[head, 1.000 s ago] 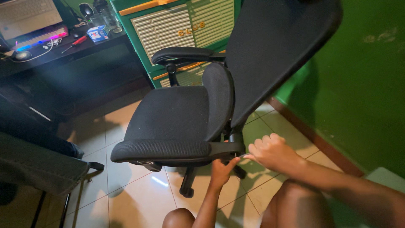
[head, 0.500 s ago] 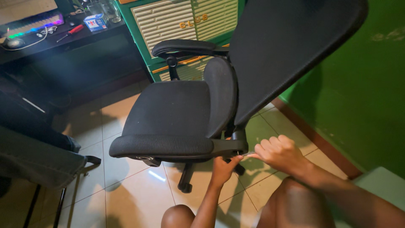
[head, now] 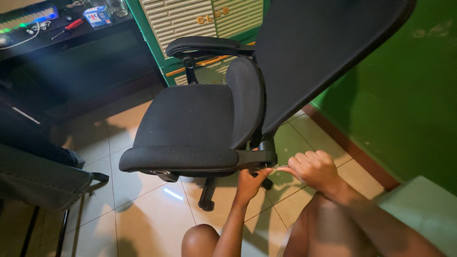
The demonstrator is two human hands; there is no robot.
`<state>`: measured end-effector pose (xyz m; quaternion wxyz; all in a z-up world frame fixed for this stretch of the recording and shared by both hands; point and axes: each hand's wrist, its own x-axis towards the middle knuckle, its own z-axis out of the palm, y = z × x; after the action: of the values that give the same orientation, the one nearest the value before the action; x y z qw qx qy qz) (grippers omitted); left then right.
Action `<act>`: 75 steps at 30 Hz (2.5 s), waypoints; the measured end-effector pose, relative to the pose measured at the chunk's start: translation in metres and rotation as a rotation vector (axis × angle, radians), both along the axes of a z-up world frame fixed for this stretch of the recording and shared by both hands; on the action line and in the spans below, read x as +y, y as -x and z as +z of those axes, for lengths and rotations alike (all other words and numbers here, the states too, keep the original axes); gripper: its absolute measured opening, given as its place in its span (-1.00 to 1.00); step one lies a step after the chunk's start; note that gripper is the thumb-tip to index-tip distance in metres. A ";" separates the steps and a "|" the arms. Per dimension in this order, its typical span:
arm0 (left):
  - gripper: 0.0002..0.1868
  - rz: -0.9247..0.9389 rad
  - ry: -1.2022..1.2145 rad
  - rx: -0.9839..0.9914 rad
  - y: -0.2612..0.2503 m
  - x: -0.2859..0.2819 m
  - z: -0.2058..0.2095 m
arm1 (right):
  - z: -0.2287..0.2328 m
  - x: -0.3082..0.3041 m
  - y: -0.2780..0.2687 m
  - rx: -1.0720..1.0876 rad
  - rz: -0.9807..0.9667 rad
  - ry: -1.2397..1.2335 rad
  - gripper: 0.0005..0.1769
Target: The person retrieves a screwdriver and sits on the floor to work on a black office chair. They use the screwdriver to tighten screws on the chair's armrest and base, repeatedly adjusting and checking the components.
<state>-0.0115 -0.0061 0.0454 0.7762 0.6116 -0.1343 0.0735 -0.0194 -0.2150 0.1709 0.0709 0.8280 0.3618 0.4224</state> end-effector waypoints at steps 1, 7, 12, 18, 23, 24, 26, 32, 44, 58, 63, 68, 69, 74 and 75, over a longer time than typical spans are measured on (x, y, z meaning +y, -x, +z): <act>-0.29 -0.026 0.030 -0.003 0.000 0.000 0.002 | 0.000 0.001 0.001 0.000 -0.008 -0.011 -0.44; -0.28 -0.012 0.004 0.037 0.006 0.006 0.007 | 0.002 0.007 0.009 0.028 -0.016 -0.035 -0.47; -0.29 -0.032 -0.024 0.022 0.005 0.011 0.009 | 0.008 0.011 0.013 0.111 -0.045 -0.037 -0.48; -0.30 -0.009 -0.037 0.006 0.006 0.013 0.009 | 0.020 0.018 0.018 0.169 -0.055 -0.032 -0.49; -0.28 0.024 -0.092 0.026 0.005 0.014 0.008 | 0.023 0.014 0.019 0.161 0.083 -0.158 -0.60; -0.28 0.039 -0.109 0.024 0.005 0.013 0.007 | 0.019 0.011 0.018 0.147 0.140 -0.203 -0.64; -0.27 0.056 -0.127 0.022 0.003 0.013 0.007 | 0.008 0.003 0.014 0.140 0.251 -0.432 -0.71; -0.28 0.095 -0.153 -0.019 0.001 0.008 0.004 | -0.039 -0.004 -0.014 0.679 0.507 -1.736 -0.46; -0.30 0.018 -0.060 -0.016 -0.003 0.013 0.003 | -0.016 0.020 -0.033 1.203 1.110 -1.851 -0.19; -0.27 -0.052 0.022 0.033 0.000 0.016 -0.003 | -0.014 0.014 -0.032 1.231 1.154 -1.543 -0.24; -0.16 -0.133 0.129 0.066 -0.002 0.015 0.000 | -0.010 0.023 -0.027 1.142 1.207 -1.507 -0.24; -0.11 -0.154 0.036 0.102 0.000 0.019 -0.002 | -0.005 0.032 -0.026 1.051 1.123 -1.497 -0.24; -0.10 -0.152 -0.001 0.105 -0.001 0.020 -0.001 | -0.004 0.033 -0.026 1.036 1.104 -1.488 -0.24; -0.13 -0.127 -0.060 0.004 0.001 0.024 0.006 | 0.002 0.044 -0.029 0.895 0.991 -1.440 -0.23; -0.12 -0.149 -0.036 0.038 0.001 0.023 0.007 | 0.004 0.045 -0.028 0.873 0.957 -1.430 -0.24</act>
<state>-0.0129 0.0167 0.0519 0.7708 0.6151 -0.1657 0.0016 0.0090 -0.1699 0.1753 -0.7707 0.5244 0.3129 0.1818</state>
